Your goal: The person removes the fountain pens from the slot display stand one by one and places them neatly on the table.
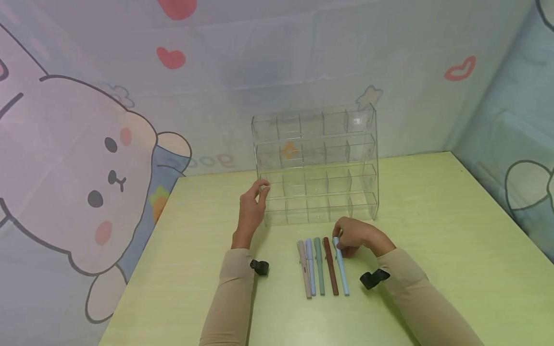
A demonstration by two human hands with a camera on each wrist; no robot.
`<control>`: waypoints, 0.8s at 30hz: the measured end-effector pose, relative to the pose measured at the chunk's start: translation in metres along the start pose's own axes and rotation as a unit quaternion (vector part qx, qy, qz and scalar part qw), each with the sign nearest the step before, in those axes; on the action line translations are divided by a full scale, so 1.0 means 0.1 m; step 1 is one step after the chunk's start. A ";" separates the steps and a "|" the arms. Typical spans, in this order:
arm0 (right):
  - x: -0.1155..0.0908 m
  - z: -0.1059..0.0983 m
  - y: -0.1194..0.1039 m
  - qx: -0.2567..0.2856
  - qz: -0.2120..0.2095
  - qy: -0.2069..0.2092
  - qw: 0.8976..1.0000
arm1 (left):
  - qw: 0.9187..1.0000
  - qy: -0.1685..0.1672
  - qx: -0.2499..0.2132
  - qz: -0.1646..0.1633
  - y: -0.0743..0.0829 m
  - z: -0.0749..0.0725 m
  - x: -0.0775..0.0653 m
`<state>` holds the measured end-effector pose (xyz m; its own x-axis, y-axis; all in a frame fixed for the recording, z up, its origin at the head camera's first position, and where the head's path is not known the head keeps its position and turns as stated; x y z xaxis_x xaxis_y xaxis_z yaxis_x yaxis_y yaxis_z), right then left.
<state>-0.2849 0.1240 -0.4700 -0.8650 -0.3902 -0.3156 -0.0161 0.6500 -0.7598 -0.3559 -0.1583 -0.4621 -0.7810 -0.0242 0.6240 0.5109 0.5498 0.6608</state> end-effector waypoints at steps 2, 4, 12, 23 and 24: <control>0.01 0.01 0.01 -0.001 -0.001 0.002 1.000 | 1.000 -0.001 0.000 -0.001 0.00 0.00 0.00; 0.01 0.01 0.02 -0.003 -0.002 0.003 1.000 | 1.000 -0.002 0.001 -0.001 0.01 0.00 0.00; 0.02 0.02 0.04 -0.005 -0.001 0.012 1.000 | 1.000 0.001 -0.001 0.004 0.01 0.00 -0.02; -0.16 -0.20 -0.03 -0.002 -0.024 0.049 0.999 | 1.000 0.018 -0.016 -0.007 0.03 -0.08 -0.07; -0.19 -0.23 -0.02 -0.001 -0.035 0.057 0.998 | 0.999 0.027 -0.021 -0.006 0.04 -0.10 -0.09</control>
<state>-0.2802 0.1447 -0.4494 -0.9130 -0.3582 -0.1952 -0.0793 0.6253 -0.7764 -0.3429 -0.1646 -0.4613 -0.7670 -0.0763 0.6371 0.5172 0.5143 0.6841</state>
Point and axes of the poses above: each hand's wrist, its own x-axis towards the middle knuckle, its own z-axis out of the palm, y = z × x, the point moved 3 cm from there along x, towards the middle knuckle, and after that the axes turned 6 degrees about y, right-handed, at the moved point
